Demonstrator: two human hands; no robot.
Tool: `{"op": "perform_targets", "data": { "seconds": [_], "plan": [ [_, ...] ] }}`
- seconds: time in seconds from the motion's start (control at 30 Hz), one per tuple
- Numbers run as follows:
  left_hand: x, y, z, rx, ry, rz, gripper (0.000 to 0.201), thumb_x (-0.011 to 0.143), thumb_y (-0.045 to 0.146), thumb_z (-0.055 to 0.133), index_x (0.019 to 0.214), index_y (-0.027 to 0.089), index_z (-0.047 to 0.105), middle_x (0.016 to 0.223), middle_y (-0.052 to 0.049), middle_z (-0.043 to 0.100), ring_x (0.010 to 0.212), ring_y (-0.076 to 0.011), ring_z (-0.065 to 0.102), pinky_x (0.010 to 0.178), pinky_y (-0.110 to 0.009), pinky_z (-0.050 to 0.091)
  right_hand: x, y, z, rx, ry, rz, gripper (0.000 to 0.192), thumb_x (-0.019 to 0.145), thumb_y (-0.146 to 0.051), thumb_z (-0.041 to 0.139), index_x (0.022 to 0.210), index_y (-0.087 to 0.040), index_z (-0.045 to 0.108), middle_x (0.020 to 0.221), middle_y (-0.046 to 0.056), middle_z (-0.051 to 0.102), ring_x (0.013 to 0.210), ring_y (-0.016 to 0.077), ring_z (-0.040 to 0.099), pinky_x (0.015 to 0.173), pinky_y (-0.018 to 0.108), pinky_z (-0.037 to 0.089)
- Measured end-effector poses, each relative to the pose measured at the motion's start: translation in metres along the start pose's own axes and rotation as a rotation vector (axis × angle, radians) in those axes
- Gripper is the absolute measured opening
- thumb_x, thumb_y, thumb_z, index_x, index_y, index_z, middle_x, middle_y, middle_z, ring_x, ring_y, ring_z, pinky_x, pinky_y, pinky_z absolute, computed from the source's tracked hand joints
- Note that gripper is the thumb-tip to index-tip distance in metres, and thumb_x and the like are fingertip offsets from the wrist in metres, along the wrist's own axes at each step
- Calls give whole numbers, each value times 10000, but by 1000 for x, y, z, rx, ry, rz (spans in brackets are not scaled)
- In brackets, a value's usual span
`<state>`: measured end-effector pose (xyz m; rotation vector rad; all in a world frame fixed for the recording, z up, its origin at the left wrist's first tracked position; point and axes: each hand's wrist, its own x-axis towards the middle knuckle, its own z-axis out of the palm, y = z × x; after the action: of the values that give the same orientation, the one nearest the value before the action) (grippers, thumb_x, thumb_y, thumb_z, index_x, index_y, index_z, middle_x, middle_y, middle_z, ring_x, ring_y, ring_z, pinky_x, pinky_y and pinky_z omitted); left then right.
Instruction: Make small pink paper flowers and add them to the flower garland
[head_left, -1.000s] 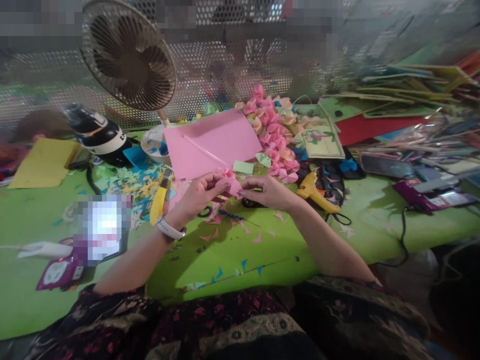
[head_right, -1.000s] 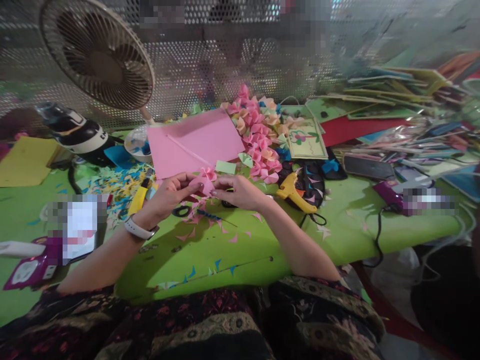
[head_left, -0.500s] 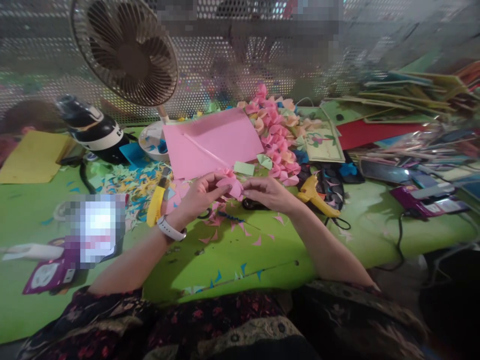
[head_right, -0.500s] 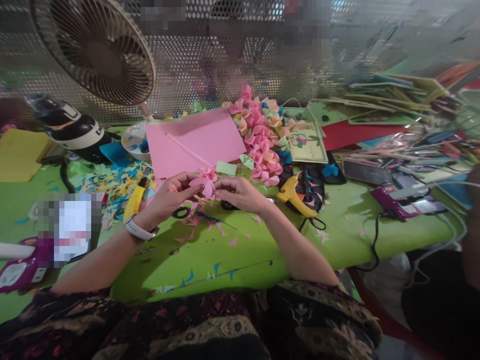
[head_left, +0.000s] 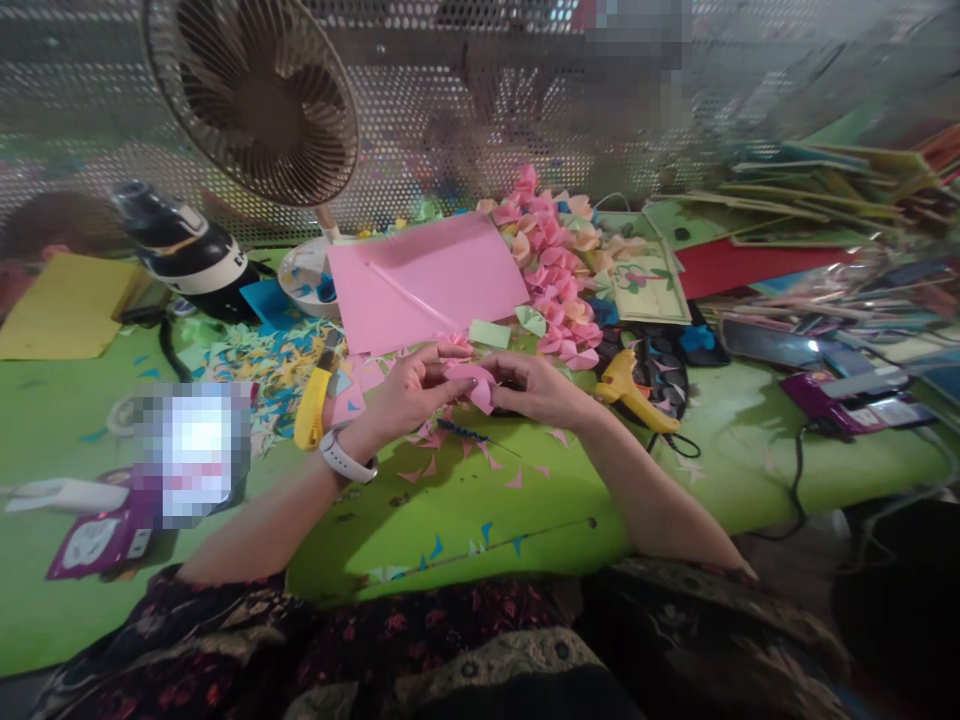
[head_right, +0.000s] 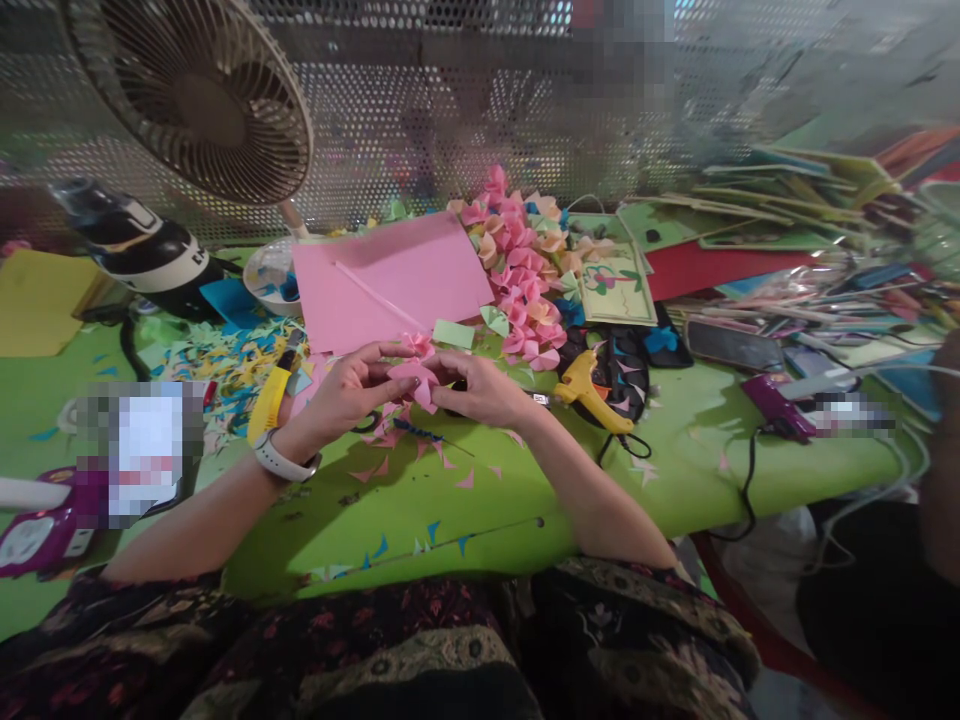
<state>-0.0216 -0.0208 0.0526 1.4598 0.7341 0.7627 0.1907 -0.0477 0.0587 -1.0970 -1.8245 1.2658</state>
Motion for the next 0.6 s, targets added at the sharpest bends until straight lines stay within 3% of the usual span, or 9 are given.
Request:
{"op": "perform_targets", "data": {
  "seconds": [0.23,0.4,0.6],
  "plan": [
    [-4,4,-1,172,-68,158,345,896,359,661,1176,157,663,1202,-134,703,956,-188,708,792,-279,568,1,-2,2,255,-36,18,276,858,-279,675,1101,-159,630,948,34,693,777,118,624,716,255,500],
    [-6,10,-2,87,-212,144,463,863,290,704,1294,163,595,1159,-121,719,995,-199,714,847,-306,587,0,-6,1,363,-76,24,269,823,-278,719,1057,-168,644,910,18,691,794,124,632,744,258,508],
    [-8,10,2,57,-135,100,516,760,379,803,1200,158,648,1008,-105,755,882,-220,738,772,-325,608,-2,-3,2,319,-135,17,359,844,-304,715,1168,-165,650,1021,50,717,878,148,667,801,291,541]
  ]
}}
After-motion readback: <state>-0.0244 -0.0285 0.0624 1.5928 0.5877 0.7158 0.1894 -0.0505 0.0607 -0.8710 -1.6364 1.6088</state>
